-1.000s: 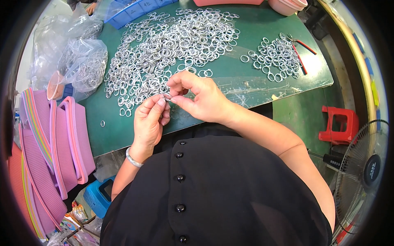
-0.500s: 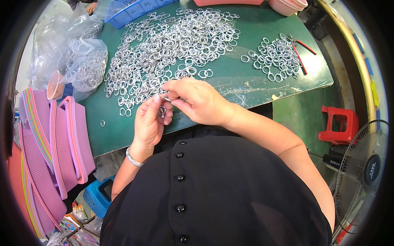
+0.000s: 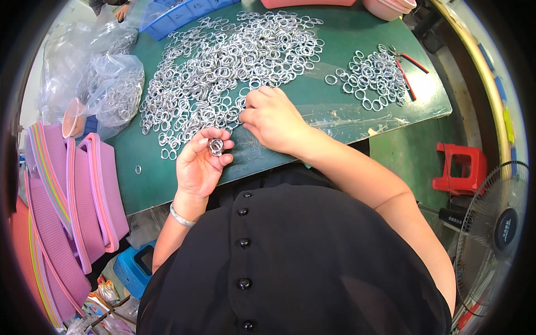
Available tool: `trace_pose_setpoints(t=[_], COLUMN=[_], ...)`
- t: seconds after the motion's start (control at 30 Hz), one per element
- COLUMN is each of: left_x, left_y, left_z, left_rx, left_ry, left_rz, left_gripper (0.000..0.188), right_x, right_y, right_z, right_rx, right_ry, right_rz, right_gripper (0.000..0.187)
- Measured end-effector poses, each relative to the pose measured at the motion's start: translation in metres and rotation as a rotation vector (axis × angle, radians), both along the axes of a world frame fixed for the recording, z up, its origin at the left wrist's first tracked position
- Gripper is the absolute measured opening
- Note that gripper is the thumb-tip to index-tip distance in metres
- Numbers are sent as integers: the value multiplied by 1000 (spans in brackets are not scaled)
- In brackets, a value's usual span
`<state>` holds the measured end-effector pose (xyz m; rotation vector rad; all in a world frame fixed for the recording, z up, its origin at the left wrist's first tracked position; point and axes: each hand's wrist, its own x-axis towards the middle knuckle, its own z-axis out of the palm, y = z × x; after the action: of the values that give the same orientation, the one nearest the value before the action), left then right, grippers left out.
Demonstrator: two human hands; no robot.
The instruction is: The person connects small metal split rings together by hand, holding a cluster in one hand while threading new rings onto it.
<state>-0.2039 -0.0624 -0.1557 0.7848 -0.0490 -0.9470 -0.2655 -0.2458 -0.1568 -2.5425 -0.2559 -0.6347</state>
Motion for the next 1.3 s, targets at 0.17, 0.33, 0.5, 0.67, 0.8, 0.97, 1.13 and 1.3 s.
trace_pose_setpoints(t=[0.17, 0.33, 0.5, 0.67, 0.8, 0.97, 1.13, 1.3], left_x=[-2, -6, -6, -12, -11, -12, -13, -16], left_y=[-2, -8, -10, -11, -9, -10, -10, -10], left_z=[0, 10, 7, 6, -1, 1, 3, 8], left_rx=[168, 320, 292, 270, 323, 359, 361, 350], left_ry=[-81, -169, -187, -332, -822, -1022, -1079, -842], left_rz=[20, 1, -8, 55, 145, 216, 250, 179], left_gripper=[12, 9, 8, 7, 8, 8, 7, 10], right_x=[6, 2, -4, -9, -11, -11, -14, -15], right_y=[5, 5, 6, 14, 11, 9, 11, 12], right_z=[-4, 4, 8, 12, 12, 14, 17, 16], right_rx=[-63, 163, 197, 917, 1023, 925, 1068, 1181], right_ry=[-6, -65, -64, 224, 315, 192, 292, 350], right_rz=[4, 91, 263, 143, 197, 277, 265, 264], right_gripper=[10, 5, 12, 11, 9, 9, 9, 10])
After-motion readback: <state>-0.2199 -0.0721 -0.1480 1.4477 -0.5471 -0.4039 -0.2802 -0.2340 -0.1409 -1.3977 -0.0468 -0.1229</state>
